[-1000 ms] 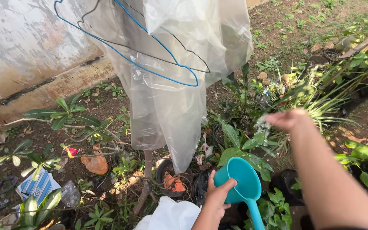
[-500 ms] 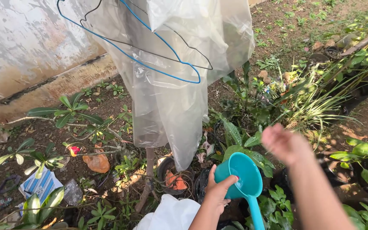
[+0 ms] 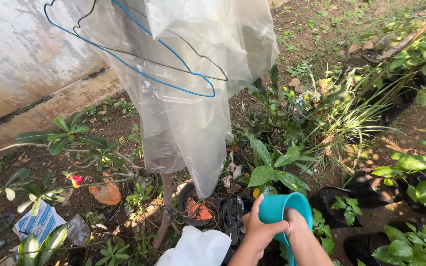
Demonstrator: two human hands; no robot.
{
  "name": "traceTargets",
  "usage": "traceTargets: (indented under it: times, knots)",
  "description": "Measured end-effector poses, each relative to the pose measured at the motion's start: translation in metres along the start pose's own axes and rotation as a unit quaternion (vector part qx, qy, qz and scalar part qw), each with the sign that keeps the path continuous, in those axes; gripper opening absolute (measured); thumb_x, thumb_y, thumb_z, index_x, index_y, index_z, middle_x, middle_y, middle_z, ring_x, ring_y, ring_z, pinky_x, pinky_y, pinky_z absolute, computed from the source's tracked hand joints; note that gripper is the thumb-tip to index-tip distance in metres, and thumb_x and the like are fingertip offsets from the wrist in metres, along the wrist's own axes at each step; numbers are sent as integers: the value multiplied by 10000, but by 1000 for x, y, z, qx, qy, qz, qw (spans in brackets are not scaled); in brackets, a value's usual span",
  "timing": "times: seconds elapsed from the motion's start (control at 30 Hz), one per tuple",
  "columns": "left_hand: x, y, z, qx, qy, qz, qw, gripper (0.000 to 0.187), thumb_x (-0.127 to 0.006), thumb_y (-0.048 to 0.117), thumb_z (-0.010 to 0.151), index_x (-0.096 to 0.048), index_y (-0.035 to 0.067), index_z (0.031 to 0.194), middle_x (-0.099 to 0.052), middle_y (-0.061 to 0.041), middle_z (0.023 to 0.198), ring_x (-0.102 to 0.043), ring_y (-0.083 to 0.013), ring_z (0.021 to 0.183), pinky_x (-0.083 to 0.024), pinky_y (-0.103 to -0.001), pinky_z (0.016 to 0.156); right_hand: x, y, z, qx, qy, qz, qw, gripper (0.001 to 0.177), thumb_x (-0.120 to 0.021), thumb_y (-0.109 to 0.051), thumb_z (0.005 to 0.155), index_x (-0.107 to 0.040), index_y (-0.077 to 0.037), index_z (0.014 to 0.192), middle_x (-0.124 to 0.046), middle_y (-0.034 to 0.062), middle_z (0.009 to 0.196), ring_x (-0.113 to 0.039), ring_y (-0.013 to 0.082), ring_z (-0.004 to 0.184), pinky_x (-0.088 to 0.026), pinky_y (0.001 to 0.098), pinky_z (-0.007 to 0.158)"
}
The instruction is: Watering small plants in polybags using a hand dipper and a bucket of water.
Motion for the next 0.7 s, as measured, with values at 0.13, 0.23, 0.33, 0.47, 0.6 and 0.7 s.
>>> traceTargets:
  times: [0.13,0.23,0.33,0.47,0.6,0.7]
  knots:
    - [7,-10,0,152,42,-141,977,1214,-900,296,539,-285,460,1573,-260,-162,1468,-559,-390,1304,-503,-618,1018,-18,-65,48,-73,-14,166,983,490,-277,-373,1113,-654,-71,1034,-690,17,910,-638,177,744,-589,391,722]
    - [13,-5,2,186,81,-170,964,1213,-903,297,578,-252,487,1584,-162,-163,1539,-524,-426,1346,-488,-675,998,-94,-165,-16,-28,-11,161,987,647,-150,-577,1035,-562,-80,994,-553,34,806,-556,199,751,-519,365,690]
    - [20,5,1,183,77,-181,963,1197,-909,315,643,-214,497,1600,-172,-162,1579,-435,-429,1397,-437,-685,1032,-128,-263,-40,133,-105,82,982,352,-316,-146,1115,-545,77,1262,-644,272,1183,-691,374,1054,-597,464,922]
    - [17,18,5,128,25,-237,963,1149,-860,342,656,-198,448,1589,-370,-84,1589,-433,-395,1405,-425,-691,1013,-122,-300,-126,224,-169,126,952,360,-328,-124,1081,-507,66,1328,-617,294,1354,-640,389,1273,-534,502,1099]
    - [15,32,0,103,-5,-250,963,1110,-844,365,657,-224,438,1574,-377,-49,1589,-435,-408,1399,-424,-702,1026,-54,-270,-156,246,-229,193,922,282,-395,-30,1108,-572,-1,1326,-650,196,1398,-628,288,1358,-491,491,1091]
    - [13,42,-10,69,1,-225,972,1094,-832,366,641,-253,439,1566,-419,-51,1572,-445,-368,1392,-406,-708,1006,17,-219,-157,238,-174,174,940,318,-388,-99,1061,-606,-32,1283,-660,157,1362,-626,267,1260,-532,462,1060]
Point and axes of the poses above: each hand's wrist, its own z-axis towards the middle knuckle, its own x-axis out of the back of the hand, y = z × x, the point moved 6 cm from there along z, towards the middle knuckle
